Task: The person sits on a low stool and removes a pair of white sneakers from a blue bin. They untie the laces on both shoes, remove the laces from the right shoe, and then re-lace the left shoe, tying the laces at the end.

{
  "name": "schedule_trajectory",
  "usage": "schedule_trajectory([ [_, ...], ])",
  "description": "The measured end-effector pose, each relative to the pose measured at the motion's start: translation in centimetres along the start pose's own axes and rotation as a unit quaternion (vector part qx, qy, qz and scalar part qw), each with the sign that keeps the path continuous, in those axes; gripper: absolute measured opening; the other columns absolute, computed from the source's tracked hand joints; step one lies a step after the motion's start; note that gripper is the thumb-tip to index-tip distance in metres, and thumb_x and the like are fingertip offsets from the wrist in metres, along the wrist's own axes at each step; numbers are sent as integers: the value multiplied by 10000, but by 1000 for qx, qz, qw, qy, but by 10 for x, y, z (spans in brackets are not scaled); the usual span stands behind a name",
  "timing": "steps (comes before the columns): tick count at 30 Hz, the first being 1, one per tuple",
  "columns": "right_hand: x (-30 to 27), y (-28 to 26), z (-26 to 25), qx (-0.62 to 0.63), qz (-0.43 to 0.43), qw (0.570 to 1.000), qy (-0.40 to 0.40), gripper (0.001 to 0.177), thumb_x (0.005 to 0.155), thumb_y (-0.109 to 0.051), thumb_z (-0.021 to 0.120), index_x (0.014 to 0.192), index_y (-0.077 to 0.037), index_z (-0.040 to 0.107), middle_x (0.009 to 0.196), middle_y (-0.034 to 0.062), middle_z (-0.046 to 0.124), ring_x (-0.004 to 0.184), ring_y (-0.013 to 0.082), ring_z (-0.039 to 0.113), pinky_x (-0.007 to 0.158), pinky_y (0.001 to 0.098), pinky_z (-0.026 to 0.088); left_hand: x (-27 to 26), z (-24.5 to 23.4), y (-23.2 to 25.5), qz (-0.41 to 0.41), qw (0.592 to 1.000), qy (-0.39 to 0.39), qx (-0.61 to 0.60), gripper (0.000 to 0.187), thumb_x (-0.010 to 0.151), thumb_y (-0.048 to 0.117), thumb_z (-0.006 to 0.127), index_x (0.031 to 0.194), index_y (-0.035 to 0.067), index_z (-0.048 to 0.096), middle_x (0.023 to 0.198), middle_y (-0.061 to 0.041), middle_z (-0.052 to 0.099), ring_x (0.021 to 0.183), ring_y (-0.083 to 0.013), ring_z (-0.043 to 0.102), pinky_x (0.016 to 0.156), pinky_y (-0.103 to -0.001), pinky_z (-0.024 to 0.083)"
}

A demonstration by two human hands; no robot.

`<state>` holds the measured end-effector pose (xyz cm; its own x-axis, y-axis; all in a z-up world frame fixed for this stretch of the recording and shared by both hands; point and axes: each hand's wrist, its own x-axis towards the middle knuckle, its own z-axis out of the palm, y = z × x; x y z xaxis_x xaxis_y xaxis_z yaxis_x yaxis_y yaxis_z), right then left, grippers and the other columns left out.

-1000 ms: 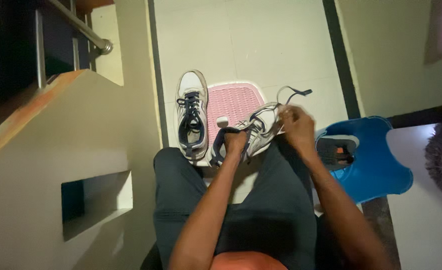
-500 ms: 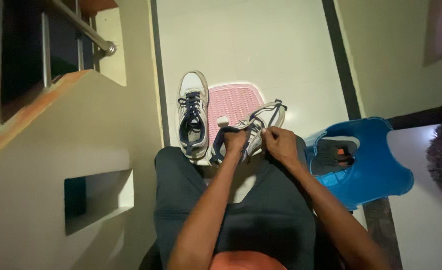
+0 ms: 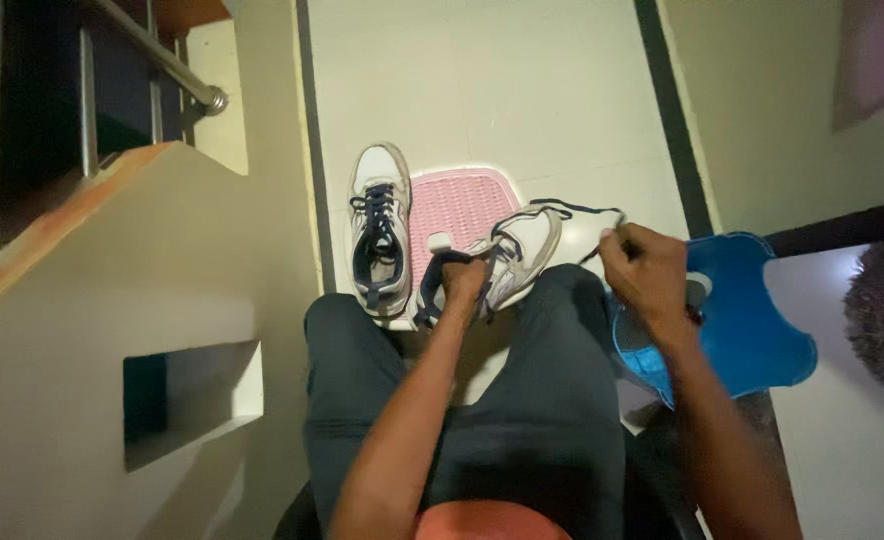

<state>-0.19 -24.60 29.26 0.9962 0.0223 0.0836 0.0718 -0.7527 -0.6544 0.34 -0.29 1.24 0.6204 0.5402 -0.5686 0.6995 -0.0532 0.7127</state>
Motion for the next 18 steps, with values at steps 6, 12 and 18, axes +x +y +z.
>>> schedule_trajectory([
  [6,55,-49,-34,-105,-80,989,-62,236,996,-227,702,891,-24,758,701,177,662,585,274,612,636,376,496,-8,-4,5,31,999,5,-33,276,720,161,661,776,-108,684,756,-199,725,694,-262,690,666,-432,528],
  [12,63,-106,-43,150,-408,895,101,176,1053,-17,667,1224,23,650,1175,199,670,1089,301,657,939,405,535,-23,-13,3,65,995,-19,-68,223,758,129,627,762,-84,693,710,-179,700,634,-260,636,627,-438,493],
  [18,52,-76,7,72,-162,943,-281,252,892,-147,698,1126,-59,731,958,130,774,858,283,737,801,402,575,-11,-3,5,70,994,-8,-85,208,726,108,639,803,-68,719,779,-161,752,714,-260,710,669,-412,530],
])
